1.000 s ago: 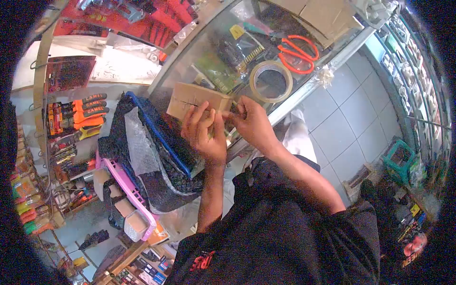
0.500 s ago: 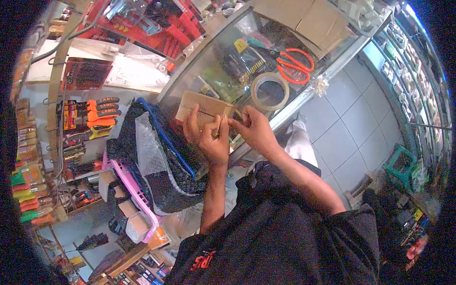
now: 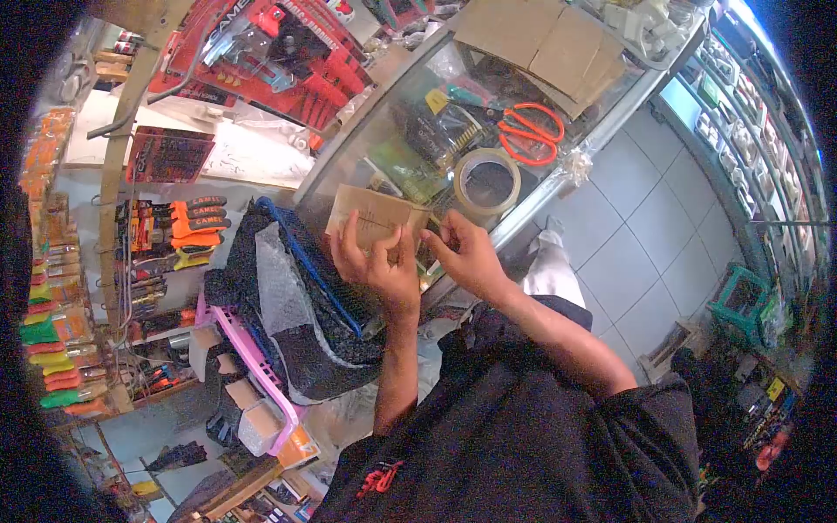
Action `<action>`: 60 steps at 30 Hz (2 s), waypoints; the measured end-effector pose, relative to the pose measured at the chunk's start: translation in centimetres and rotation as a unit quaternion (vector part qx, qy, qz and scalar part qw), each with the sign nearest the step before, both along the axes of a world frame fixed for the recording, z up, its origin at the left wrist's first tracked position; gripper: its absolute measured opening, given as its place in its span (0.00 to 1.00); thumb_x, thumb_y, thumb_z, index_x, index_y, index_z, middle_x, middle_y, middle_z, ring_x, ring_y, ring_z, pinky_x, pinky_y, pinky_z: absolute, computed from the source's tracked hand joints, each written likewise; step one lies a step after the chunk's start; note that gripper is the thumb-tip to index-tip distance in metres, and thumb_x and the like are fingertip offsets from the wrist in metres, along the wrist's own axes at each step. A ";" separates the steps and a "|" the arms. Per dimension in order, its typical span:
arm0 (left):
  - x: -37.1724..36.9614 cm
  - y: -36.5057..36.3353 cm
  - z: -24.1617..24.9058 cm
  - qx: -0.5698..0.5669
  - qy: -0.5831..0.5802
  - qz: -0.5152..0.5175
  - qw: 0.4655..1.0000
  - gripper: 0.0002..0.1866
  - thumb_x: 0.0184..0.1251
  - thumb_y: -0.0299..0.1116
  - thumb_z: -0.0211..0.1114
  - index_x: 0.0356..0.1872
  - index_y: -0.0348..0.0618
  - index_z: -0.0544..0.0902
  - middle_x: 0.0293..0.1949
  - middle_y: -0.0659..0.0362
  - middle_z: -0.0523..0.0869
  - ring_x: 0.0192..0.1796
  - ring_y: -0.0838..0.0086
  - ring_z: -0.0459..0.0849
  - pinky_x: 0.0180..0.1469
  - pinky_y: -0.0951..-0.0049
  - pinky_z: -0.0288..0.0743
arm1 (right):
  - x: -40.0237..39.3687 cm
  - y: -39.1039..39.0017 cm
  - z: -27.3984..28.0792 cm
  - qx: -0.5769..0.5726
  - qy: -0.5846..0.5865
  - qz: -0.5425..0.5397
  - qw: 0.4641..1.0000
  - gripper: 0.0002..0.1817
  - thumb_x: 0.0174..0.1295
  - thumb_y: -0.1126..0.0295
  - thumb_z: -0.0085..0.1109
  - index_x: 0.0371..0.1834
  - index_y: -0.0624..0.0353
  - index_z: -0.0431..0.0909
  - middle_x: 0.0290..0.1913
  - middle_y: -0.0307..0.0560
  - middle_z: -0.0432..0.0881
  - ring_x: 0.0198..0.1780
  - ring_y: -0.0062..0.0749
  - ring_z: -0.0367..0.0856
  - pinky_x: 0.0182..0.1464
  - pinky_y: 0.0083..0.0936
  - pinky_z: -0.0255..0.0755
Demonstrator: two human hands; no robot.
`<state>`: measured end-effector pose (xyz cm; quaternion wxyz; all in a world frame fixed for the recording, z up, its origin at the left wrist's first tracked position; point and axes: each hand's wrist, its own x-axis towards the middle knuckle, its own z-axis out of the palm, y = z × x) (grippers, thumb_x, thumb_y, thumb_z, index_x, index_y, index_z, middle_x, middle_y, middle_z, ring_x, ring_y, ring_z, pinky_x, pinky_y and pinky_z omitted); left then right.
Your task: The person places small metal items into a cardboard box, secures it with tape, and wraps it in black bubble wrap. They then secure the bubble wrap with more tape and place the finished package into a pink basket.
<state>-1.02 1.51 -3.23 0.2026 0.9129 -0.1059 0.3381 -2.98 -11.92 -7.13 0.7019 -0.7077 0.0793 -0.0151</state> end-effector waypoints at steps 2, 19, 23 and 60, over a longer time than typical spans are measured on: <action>-0.1 0.0 -0.3 -0.004 0.004 0.001 1.000 0.14 0.62 0.38 0.79 0.27 0.49 0.80 0.70 0.50 0.77 0.73 0.40 0.69 0.75 0.34 0.58 | -0.2 0.0 -0.1 0.001 0.007 0.004 1.000 0.21 0.69 0.63 0.70 0.29 0.62 0.67 0.21 0.42 0.65 0.27 0.23 0.61 0.28 0.30 0.60; -1.5 0.2 -0.4 -0.033 0.090 -0.004 0.995 0.18 0.63 0.41 0.79 0.48 0.47 0.84 0.77 0.45 0.68 0.79 0.39 0.61 0.77 0.39 0.54 | -0.3 0.8 -2.5 0.165 -0.002 -0.008 0.986 0.13 0.76 0.64 0.63 0.44 0.58 0.70 0.31 0.34 0.72 0.35 0.18 0.70 0.37 0.21 0.65; -3.4 0.6 -0.2 -0.131 0.066 -0.002 0.989 0.36 0.73 0.39 0.71 0.76 0.41 0.66 0.81 0.37 0.48 0.82 0.44 0.52 0.79 0.43 0.49 | -0.3 0.4 0.7 0.079 0.069 0.016 0.994 0.25 0.80 0.54 0.53 0.70 0.61 0.69 0.39 0.48 0.81 0.44 0.30 0.79 0.49 0.31 0.74; -8.7 2.0 3.3 -0.590 0.271 -0.203 0.733 0.42 0.76 0.41 0.66 0.83 0.41 0.53 0.79 0.50 0.61 0.75 0.63 0.67 0.72 0.61 0.66 | -4.0 -4.6 5.7 0.499 0.158 0.051 0.850 0.35 0.73 0.52 0.53 0.78 0.58 0.61 0.67 0.48 0.74 0.69 0.39 0.75 0.67 0.42 0.72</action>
